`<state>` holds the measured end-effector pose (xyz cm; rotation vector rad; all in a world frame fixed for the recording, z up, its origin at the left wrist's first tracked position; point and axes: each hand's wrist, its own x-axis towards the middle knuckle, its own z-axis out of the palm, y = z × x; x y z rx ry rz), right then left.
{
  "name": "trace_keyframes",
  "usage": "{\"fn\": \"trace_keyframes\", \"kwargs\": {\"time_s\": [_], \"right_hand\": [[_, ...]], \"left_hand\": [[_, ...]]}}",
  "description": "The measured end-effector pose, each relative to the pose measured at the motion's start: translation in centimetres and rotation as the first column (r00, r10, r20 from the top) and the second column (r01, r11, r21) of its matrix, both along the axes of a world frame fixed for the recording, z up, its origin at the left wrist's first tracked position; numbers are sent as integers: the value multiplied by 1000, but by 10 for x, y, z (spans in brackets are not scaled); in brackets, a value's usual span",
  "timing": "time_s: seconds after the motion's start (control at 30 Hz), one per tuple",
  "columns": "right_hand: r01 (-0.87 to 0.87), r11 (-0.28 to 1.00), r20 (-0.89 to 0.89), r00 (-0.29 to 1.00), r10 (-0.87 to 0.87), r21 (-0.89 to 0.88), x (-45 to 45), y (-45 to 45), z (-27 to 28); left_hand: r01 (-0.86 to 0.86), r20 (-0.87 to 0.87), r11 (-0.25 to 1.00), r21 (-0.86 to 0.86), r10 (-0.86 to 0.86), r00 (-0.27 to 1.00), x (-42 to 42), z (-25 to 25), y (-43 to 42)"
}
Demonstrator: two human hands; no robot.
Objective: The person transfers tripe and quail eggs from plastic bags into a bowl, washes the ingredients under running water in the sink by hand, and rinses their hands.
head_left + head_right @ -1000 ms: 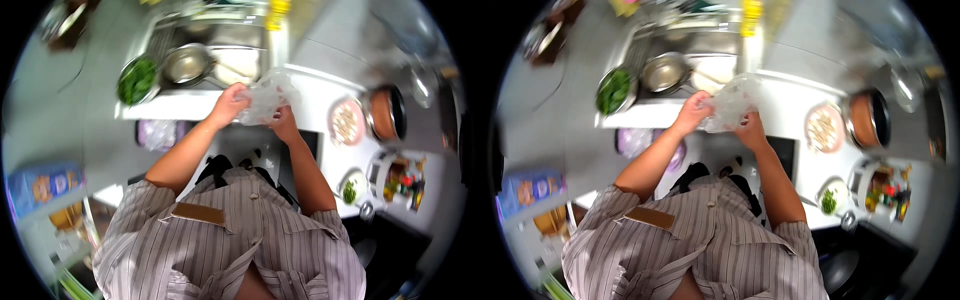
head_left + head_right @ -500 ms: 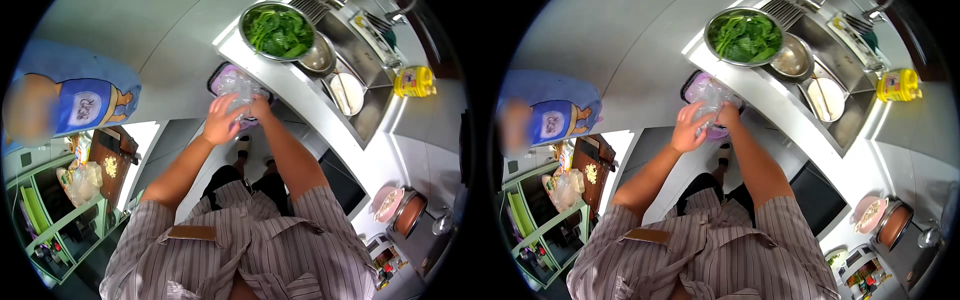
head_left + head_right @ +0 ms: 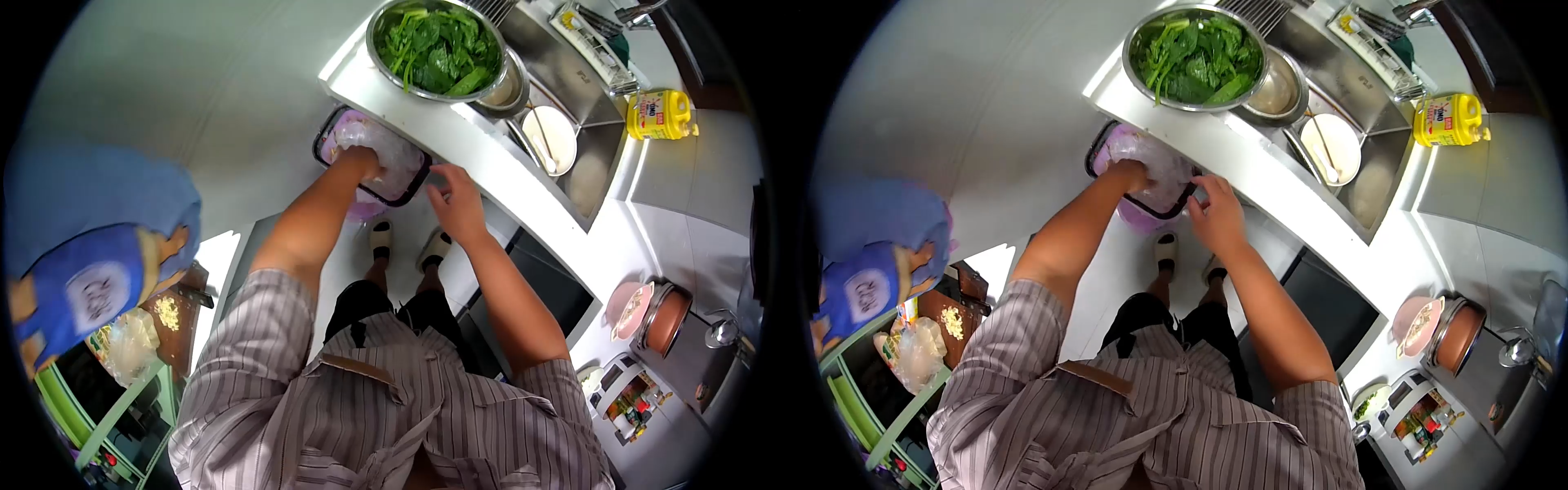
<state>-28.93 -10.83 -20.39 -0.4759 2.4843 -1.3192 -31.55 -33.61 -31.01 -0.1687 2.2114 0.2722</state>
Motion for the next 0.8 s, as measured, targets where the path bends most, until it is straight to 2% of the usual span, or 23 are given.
{"fn": "trace_keyframes", "kwargs": {"time_s": [0.07,0.1,0.2,0.23,0.27,0.33,0.4,0.5,0.6,0.63,0.67,0.7,0.73,0.8], "right_hand": [[-28,998,0,1000,28,54,-3,6,14],[-29,999,-6,1000,29,29,-2,8,19],[-49,999,-13,999,49,-10,-2,11,30],[-48,999,-21,999,48,-14,-3,13,38],[-34,999,-43,999,33,-18,-5,17,45],[-3,1000,-88,996,1,-24,-11,29,58],[77,995,-122,989,-84,-64,-25,50,66],[250,960,-76,962,-261,-122,-52,96,69],[385,899,-35,916,-400,-208,-98,144,58],[425,866,7,899,-439,-266,-117,158,54],[462,835,46,881,-471,-298,-135,165,58],[497,804,90,863,-497,-327,-153,171,64],[529,772,135,845,-517,-352,-172,180,66],[483,783,150,873,-464,-393,-213,195,50]], "left_hand": [[-62,-146,997,53,69,987,10,12,-15],[-146,-175,988,39,151,973,15,39,-17],[-393,-379,919,-24,356,854,29,51,-27],[-450,-431,890,74,436,790,36,48,-34],[-493,-474,851,179,514,715,40,41,-41],[-594,-722,746,301,585,370,56,25,-40],[-558,-824,739,379,544,160,71,52,-25],[-377,-793,714,590,601,-102,74,96,3],[-119,-604,601,790,797,12,29,169,62],[41,-635,634,772,769,74,2,186,80],[173,-620,599,781,776,114,-30,206,103],[178,-547,518,837,797,255,-59,227,125],[158,-581,565,810,733,355,-94,240,143],[167,-660,656,736,639,396,-183,211,164]]}}
